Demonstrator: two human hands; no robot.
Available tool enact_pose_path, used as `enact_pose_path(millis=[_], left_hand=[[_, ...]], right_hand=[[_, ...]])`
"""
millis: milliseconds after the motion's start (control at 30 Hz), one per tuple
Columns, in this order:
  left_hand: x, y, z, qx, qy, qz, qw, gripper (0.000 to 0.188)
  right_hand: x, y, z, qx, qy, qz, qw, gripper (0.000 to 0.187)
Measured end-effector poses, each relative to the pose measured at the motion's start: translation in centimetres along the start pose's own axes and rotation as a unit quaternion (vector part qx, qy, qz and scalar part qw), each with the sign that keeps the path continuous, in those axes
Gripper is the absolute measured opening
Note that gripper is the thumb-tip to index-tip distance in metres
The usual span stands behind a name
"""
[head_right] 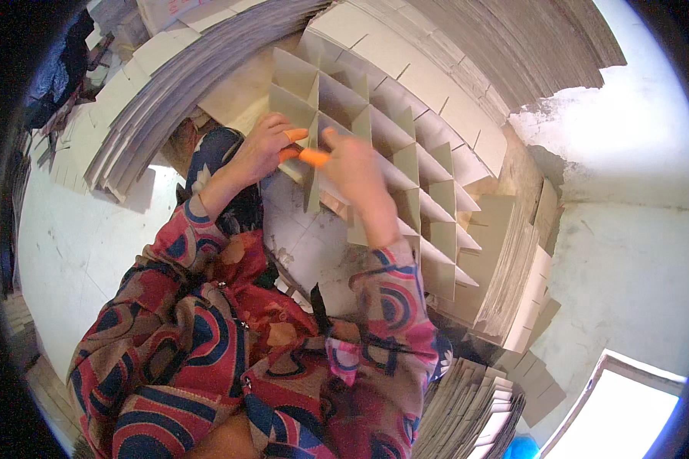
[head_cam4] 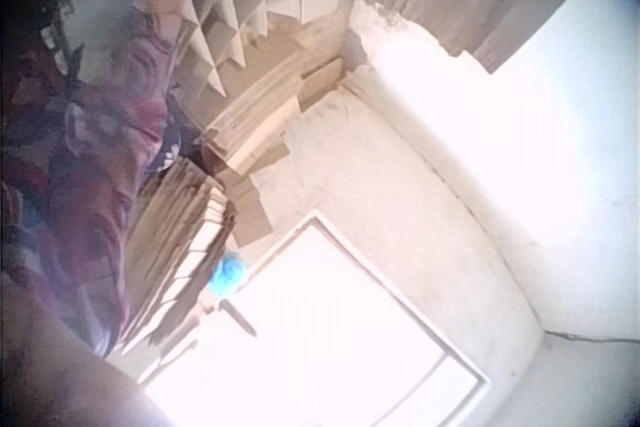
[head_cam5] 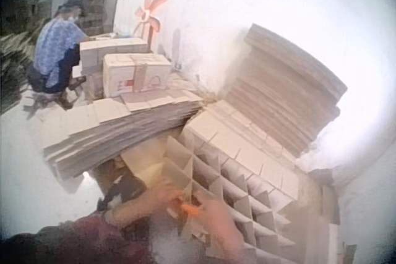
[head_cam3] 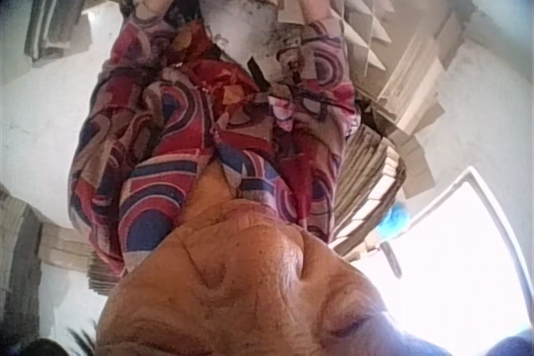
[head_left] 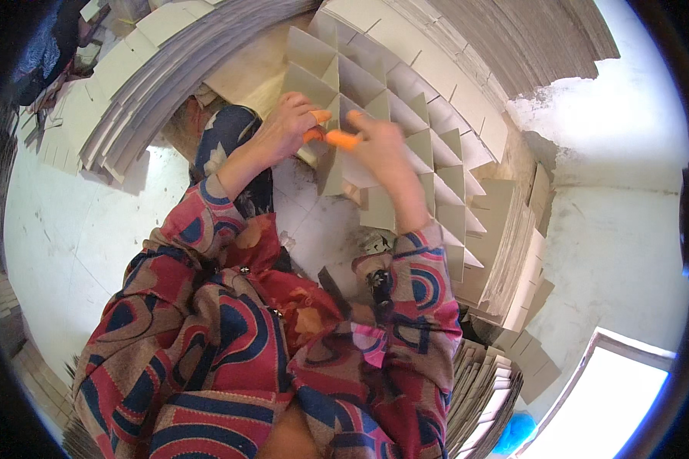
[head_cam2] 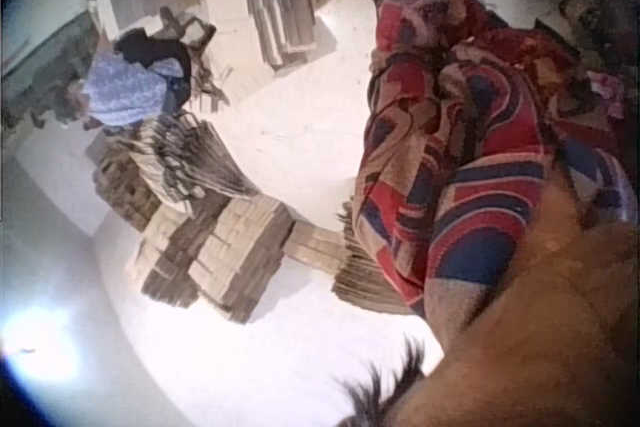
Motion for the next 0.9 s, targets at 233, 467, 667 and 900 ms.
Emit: enact_pose_path(millis=[233,467,667,900], left_hand=[[1.5,-3.6,0.9,-0.112,-0.082,0.036,0.99,0.087],[-1.3,-8.8,4.8,-0.105,-0.076,0.103,0.986,0.071],[0.3,-9.0,3.5,-0.204,0.023,0.18,0.962,0.01],[10.4,-5.2,-13.6,0.049,-0.269,0.258,0.927,0.039]], right_hand=[[19.2,4.9,-2.7,0.231,0.306,0.152,0.911,0.078],[10.7,7.7,-0.9,-0.022,-0.108,0.156,0.982,0.064],[7.1,9.0,0.1,-0.064,0.047,0.116,0.99,0.059],[-1.1,14.3,-11.6,0.344,0.303,-0.035,0.888,0.048]])
Point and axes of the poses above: each hand's wrist, its own y-axis away from the middle knuckle, its own z-axis out of the palm, x = y × z, the point moved 6 cm from there along -y, towards the middle knuckle, and after that the axes turned 2 degrees about y, right-handed, at the moved point
